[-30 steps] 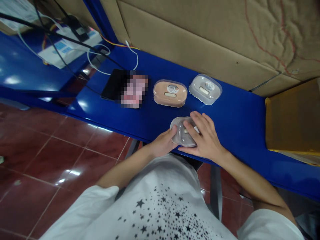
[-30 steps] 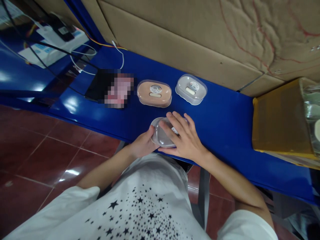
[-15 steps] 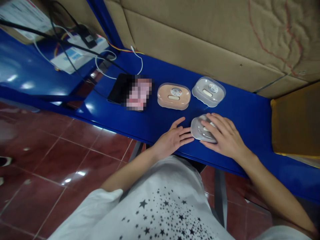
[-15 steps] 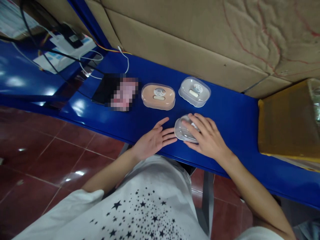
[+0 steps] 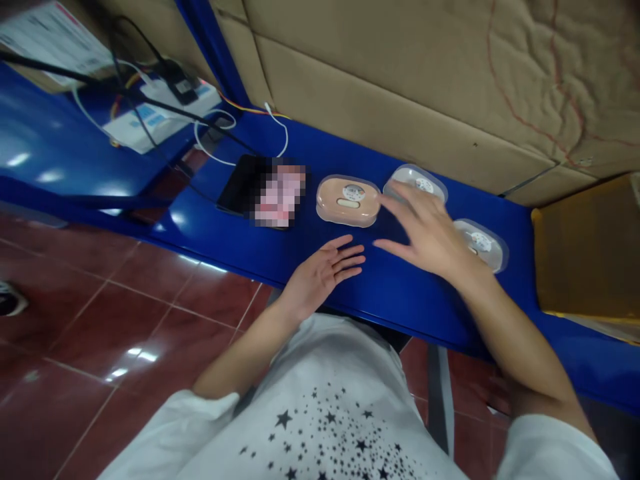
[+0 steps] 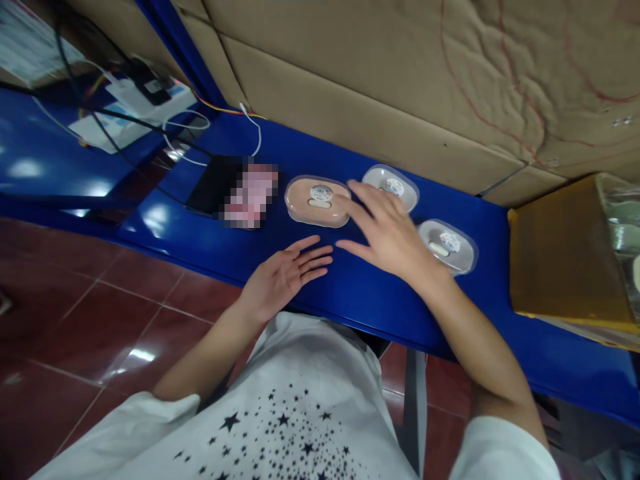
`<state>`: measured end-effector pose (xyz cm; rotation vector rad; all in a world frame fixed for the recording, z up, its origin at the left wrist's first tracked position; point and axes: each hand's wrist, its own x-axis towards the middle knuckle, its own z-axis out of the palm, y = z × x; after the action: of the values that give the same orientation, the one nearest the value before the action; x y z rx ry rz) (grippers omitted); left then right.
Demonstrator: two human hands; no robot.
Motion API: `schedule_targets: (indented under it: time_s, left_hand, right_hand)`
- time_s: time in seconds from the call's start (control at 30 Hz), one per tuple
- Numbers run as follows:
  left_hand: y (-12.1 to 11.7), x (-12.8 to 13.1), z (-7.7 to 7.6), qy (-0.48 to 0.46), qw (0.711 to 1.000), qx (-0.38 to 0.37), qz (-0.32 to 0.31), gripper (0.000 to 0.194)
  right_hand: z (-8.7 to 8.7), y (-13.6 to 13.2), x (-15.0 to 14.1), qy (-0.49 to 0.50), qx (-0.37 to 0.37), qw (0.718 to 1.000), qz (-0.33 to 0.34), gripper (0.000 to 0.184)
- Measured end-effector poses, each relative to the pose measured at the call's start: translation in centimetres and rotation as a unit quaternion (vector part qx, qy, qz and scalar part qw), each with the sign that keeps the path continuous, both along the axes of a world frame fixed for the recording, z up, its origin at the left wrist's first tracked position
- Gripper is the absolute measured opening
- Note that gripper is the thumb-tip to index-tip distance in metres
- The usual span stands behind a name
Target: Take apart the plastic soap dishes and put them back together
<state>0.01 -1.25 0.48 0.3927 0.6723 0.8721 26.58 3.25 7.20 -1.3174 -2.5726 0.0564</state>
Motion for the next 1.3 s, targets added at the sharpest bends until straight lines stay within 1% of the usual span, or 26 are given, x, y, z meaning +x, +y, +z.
schedule_targets:
  time_s: [0.03, 0.1, 0.17, 0.23, 0.3, 0.37, 0.43, 0.5, 0.53, 0.6, 0.63, 0.7, 0.77, 0.83, 0.9, 0.97, 1.0, 1.03, 1.1, 1.13, 1.17, 1.23, 1.3]
  left_hand:
    - [0.0, 0.1, 0.0, -0.008, 1.000, -0.005, 0.001, 0.046]
    - [0.1, 0.1, -0.1, -0.031, 0.999, -0.019, 0.003, 0.047]
    - [0.3, 0.1, 0.0, -0.057, 0.997, -0.042, 0.007, 0.050]
    - [0.6, 0.0, 0.1, -0.084, 0.994, -0.066, 0.011, 0.054]
    - [0.9, -0.1, 0.2, -0.109, 0.990, -0.083, 0.020, 0.062]
    - [1.1, -0.2, 0.1, -0.128, 0.987, -0.094, 0.031, 0.069]
    - [1.3, -0.2, 0.0, -0.141, 0.984, -0.099, 0.041, 0.075]
    - [1.3, -0.2, -0.2, -0.147, 0.983, -0.102, 0.041, 0.072]
    - [1.3, -0.2, -0.3, -0.148, 0.983, -0.102, 0.040, 0.068]
    - [1.3, -0.3, -0.5, -0.151, 0.982, -0.104, 0.036, 0.058]
    - [1.2, -0.3, -0.6, -0.153, 0.982, -0.106, 0.035, 0.054]
    - [1.2, -0.4, -0.8, -0.156, 0.982, -0.107, 0.030, 0.052]
    - [1.1, -0.5, -0.9, -0.153, 0.982, -0.105, 0.023, 0.053]
    - [1.1, -0.5, -0.9, -0.145, 0.984, -0.101, 0.022, 0.052]
    - [1.0, -0.5, -0.9, -0.129, 0.987, -0.094, 0.022, 0.050]
    - [1.0, -0.5, -0.9, -0.106, 0.991, -0.080, 0.018, 0.050]
    - [1.0, -0.5, -0.9, -0.096, 0.993, -0.071, 0.014, 0.051]
    - [1.0, -0.5, -0.8, -0.088, 0.994, -0.064, 0.009, 0.053]
    - [1.1, -0.4, -0.8, -0.081, 0.995, -0.055, 0.004, 0.056]
    - [1.1, -0.4, -0.7, -0.081, 0.995, -0.055, 0.005, 0.057]
    - [1.1, -0.3, -0.6, -0.082, 0.995, -0.058, 0.009, 0.057]
    - [0.9, -0.3, -0.5, -0.080, 0.994, -0.068, 0.024, 0.055]
    - [0.2, -0.4, -0.2, -0.071, 0.994, -0.074, 0.038, 0.052]
  right_hand:
    - [-0.2, 1.6, -2.1, -0.010, -0.009, 1.000, 0.013, 0.080]
    - [-0.8, 4.6, -5.3, -0.036, -0.034, 0.999, 0.009, 0.091]
    - [-1.2, 6.5, -7.0, -0.056, -0.077, 0.995, -0.014, 0.100]
    - [-1.1, 7.3, -7.3, -0.055, -0.128, 0.990, -0.037, 0.102]
    - [-0.4, 7.1, -6.8, -0.029, -0.179, 0.983, -0.040, 0.099]
    - [0.7, 6.3, -6.0, 0.007, -0.240, 0.970, -0.021, 0.099]
    - [1.7, 5.6, -5.4, 0.028, -0.311, 0.950, 0.008, 0.102]
    - [2.2, 5.4, -5.0, 0.043, -0.356, 0.933, 0.038, 0.103]
    - [2.2, 5.5, -4.9, 0.055, -0.364, 0.928, 0.051, 0.100]
    - [1.7, 6.1, -4.9, 0.085, -0.345, 0.933, 0.056, 0.093]
    - [1.1, 6.6, -4.9, 0.097, -0.321, 0.941, 0.042, 0.091]
    - [-0.3, 7.5, -5.1, 0.097, -0.258, 0.961, -0.011, 0.091]
    - [-1.8, 8.3, -5.3, 0.071, -0.214, 0.973, -0.053, 0.094]
    - [-3.0, 8.8, -5.4, 0.049, -0.204, 0.976, -0.064, 0.094]
    - [-3.6, 8.8, -5.4, 0.036, -0.206, 0.976, -0.064, 0.092]
    - [-3.3, 8.6, -5.4, 0.025, -0.195, 0.978, -0.074, 0.092]
    - [-2.9, 8.3, -5.4, 0.022, -0.183, 0.980, -0.075, 0.088]
    - [-2.4, 8.0, -5.4, 0.024, -0.168, 0.983, -0.068, 0.081]
    - [-1.1, 7.0, -5.6, 0.042, -0.150, 0.987, -0.024, 0.060]
    - [-0.5, 6.3, -5.7, 0.047, -0.156, 0.987, 0.009, 0.052]
    - [0.1, 5.5, -5.9, 0.042, -0.168, 0.984, 0.044, 0.048]
    - [0.8, 3.5, -6.3, 0.010, -0.183, 0.979, 0.093, 0.051]
    - [0.8, 1.0, -6.7, -0.026, -0.156, 0.982, 0.108, 0.053]
